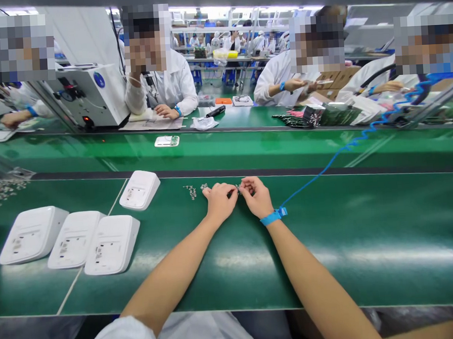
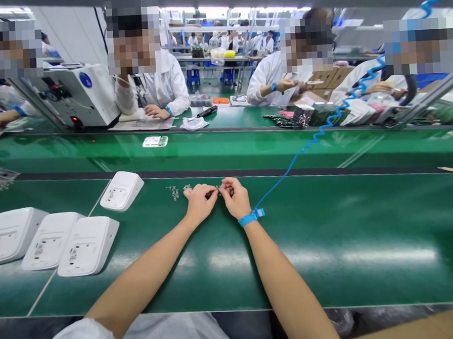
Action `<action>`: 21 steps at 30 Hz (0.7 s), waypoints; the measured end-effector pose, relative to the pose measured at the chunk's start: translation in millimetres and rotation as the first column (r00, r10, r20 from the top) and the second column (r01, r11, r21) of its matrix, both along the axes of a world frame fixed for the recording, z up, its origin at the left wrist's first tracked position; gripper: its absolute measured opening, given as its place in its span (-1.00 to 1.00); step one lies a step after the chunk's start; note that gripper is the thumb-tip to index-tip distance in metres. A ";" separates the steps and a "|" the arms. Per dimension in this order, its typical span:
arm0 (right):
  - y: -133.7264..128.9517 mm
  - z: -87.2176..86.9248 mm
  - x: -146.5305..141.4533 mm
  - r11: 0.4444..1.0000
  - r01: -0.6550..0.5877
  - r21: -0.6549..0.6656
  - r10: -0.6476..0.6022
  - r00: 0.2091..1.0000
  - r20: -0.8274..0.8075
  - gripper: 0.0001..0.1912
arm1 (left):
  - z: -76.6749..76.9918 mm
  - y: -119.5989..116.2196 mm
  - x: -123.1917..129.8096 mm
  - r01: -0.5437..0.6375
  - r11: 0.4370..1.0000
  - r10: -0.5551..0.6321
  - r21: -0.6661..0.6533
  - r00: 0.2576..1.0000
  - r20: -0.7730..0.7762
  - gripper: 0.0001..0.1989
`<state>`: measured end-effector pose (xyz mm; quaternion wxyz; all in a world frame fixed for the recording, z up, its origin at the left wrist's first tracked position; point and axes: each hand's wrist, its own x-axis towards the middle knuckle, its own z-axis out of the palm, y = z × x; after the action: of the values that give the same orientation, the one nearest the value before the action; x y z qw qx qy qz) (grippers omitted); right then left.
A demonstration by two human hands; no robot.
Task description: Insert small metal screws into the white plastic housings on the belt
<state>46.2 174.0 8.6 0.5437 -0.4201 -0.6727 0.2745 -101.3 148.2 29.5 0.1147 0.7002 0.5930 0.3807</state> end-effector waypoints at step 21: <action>6.0 -4.3 9.7 0.935 0.310 0.171 -0.350 0.883 0.312 -0.69 | 3.4 2.2 -9.6 -0.228 0.962 0.221 0.151 0.973 0.064 -0.50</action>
<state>55.9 180.0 4.4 0.4828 -0.5368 -0.6891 0.0622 -110.8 150.4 32.9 0.0292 0.6262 0.6338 0.4531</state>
